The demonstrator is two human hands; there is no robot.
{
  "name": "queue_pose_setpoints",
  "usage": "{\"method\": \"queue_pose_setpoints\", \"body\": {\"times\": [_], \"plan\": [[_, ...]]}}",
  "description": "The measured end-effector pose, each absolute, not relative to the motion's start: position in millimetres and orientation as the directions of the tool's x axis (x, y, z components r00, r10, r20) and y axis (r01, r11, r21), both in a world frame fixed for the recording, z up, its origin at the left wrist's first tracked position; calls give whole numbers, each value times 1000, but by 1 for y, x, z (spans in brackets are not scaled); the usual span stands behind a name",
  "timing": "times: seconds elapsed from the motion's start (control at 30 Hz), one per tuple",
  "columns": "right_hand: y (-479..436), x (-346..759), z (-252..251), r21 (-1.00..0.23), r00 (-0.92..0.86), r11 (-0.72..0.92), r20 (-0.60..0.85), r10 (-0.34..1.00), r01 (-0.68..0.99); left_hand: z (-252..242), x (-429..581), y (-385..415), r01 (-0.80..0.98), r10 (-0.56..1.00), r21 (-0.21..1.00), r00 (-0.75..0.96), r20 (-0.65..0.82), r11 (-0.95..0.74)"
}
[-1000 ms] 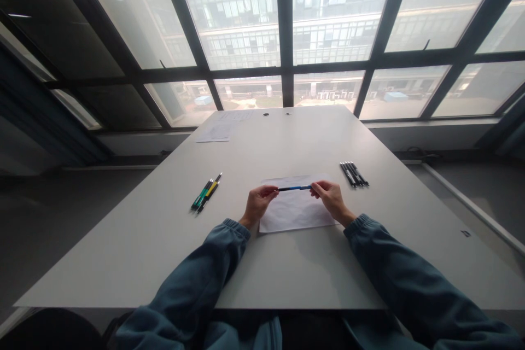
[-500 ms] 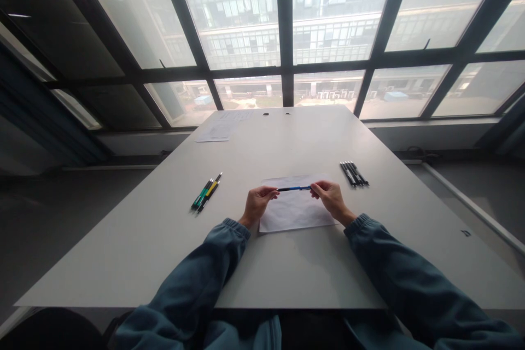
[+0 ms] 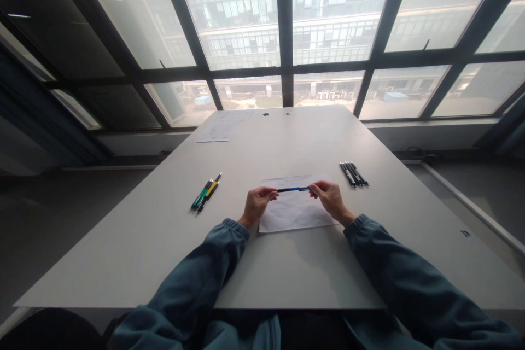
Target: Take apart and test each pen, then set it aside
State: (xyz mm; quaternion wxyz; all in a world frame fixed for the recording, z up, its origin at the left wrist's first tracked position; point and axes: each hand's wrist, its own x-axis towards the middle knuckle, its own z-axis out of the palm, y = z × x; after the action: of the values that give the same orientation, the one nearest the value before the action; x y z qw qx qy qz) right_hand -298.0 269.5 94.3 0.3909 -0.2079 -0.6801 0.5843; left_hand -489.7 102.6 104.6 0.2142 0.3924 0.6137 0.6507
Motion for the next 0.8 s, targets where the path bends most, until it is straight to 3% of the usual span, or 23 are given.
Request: {"method": "queue_pose_setpoints", "body": {"times": [0.8], "plan": [[270, -299, 96, -956, -574, 229, 292, 765, -181, 100, -497, 104, 359, 756, 919, -554, 350, -163]]}}
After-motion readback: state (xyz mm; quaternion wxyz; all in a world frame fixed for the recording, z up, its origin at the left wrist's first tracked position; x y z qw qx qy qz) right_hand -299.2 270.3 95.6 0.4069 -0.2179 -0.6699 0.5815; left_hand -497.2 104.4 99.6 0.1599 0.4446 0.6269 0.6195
